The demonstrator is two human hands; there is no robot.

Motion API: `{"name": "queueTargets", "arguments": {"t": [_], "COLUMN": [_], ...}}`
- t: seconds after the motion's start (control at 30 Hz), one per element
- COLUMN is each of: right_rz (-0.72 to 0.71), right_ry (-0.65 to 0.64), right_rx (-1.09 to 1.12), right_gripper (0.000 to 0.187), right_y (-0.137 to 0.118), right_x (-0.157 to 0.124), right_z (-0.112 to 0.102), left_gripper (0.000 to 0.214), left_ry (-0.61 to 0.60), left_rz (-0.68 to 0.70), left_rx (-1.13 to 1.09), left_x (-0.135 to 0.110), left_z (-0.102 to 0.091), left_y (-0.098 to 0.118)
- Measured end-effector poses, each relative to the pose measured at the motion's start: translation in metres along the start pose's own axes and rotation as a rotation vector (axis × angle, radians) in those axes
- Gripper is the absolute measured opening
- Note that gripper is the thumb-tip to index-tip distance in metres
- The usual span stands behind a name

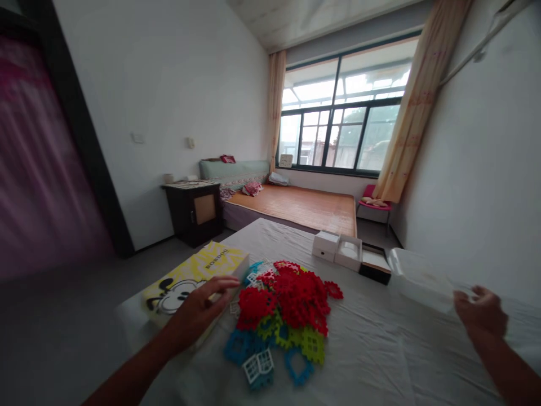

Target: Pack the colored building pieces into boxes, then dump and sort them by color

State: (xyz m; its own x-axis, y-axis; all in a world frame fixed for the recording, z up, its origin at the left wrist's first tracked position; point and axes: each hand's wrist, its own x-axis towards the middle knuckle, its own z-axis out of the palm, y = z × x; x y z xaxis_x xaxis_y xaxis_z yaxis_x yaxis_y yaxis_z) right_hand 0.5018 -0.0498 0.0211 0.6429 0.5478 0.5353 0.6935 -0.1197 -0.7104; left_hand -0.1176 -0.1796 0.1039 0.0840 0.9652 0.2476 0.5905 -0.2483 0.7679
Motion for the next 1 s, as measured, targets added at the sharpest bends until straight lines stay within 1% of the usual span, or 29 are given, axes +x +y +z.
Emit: {"name": "queueTargets", "arguments": {"t": [0.07,0.1,0.13,0.17,0.23,0.27,0.3,0.33,0.4,0.43,0.53,0.63,0.7,0.73,0.8,0.83,0.87,0.93,1.0], "right_rz": [0.01,-0.013,-0.072,-0.135,-0.24,-0.289,-0.336,-0.385,-0.501,-0.572,-0.763,-0.898,-0.957,-0.978,-1.001,-1.006,-1.009,-1.004,-0.984], "right_ry": [-0.038,-0.096,-0.172,-0.252,-0.395,-0.45,-0.492,-0.534,-0.627,-0.684,-0.829,-0.913,-0.913,-0.906,-0.872,-0.845,-0.813,-0.742,-0.7], "right_rx": [-0.067,-0.058,-0.021,0.023,0.097,0.129,0.159,0.203,0.307,0.362,0.437,0.484,0.505,0.505,0.482,0.463,0.44,0.396,0.377], "right_gripper": [0.057,0.056,0.055,0.055,0.053,0.052,0.051,0.049,0.044,0.04,0.036,0.038,0.04,0.043,0.053,0.06,0.068,0.082,0.09], "right_y": [-0.007,-0.014,-0.024,-0.035,-0.066,-0.083,-0.103,-0.123,-0.166,-0.187,-0.247,-0.293,-0.316,-0.325,-0.34,-0.346,-0.351,-0.359,-0.365], "right_x": [-0.015,-0.026,-0.039,-0.054,-0.089,-0.108,-0.128,-0.149,-0.189,-0.208,-0.261,-0.305,-0.329,-0.339,-0.354,-0.359,-0.362,-0.365,-0.365], "right_z": [0.001,0.003,0.004,0.006,0.008,0.01,0.012,0.013,0.015,0.015,0.016,0.019,0.024,0.027,0.033,0.035,0.037,0.04,0.043], "left_gripper": [0.044,0.048,0.05,0.052,0.054,0.056,0.056,0.057,0.059,0.059,0.058,0.057,0.056,0.056,0.058,0.059,0.06,0.058,0.051], "left_ry": [0.061,0.085,0.119,0.122,0.202,0.226,0.224,0.194,0.13,0.116,0.15,0.122,0.138,0.159,0.187,0.182,0.162,0.094,0.018], "left_rz": [-0.015,-0.028,-0.039,-0.042,-0.057,-0.102,-0.157,-0.206,-0.263,-0.263,-0.219,-0.195,-0.19,-0.19,-0.198,-0.202,-0.198,-0.143,-0.023], "left_rx": [0.088,0.134,0.19,0.276,0.475,0.54,0.567,0.56,0.485,0.441,0.352,0.295,0.213,0.134,-0.081,-0.193,-0.285,-0.389,-0.388], "left_x": [0.006,0.008,0.01,0.01,0.008,0.005,0.002,-0.001,-0.008,-0.011,-0.016,-0.016,-0.017,-0.018,-0.022,-0.024,-0.027,-0.031,-0.034], "left_z": [-0.025,-0.039,-0.053,-0.066,-0.089,-0.098,-0.105,-0.109,-0.112,-0.111,-0.107,-0.107,-0.109,-0.109,-0.109,-0.108,-0.106,-0.099,-0.091], "left_y": [-0.013,-0.023,-0.035,-0.047,-0.073,-0.084,-0.094,-0.101,-0.109,-0.109,-0.104,-0.097,-0.091,-0.086,-0.073,-0.065,-0.056,-0.038,-0.023]}}
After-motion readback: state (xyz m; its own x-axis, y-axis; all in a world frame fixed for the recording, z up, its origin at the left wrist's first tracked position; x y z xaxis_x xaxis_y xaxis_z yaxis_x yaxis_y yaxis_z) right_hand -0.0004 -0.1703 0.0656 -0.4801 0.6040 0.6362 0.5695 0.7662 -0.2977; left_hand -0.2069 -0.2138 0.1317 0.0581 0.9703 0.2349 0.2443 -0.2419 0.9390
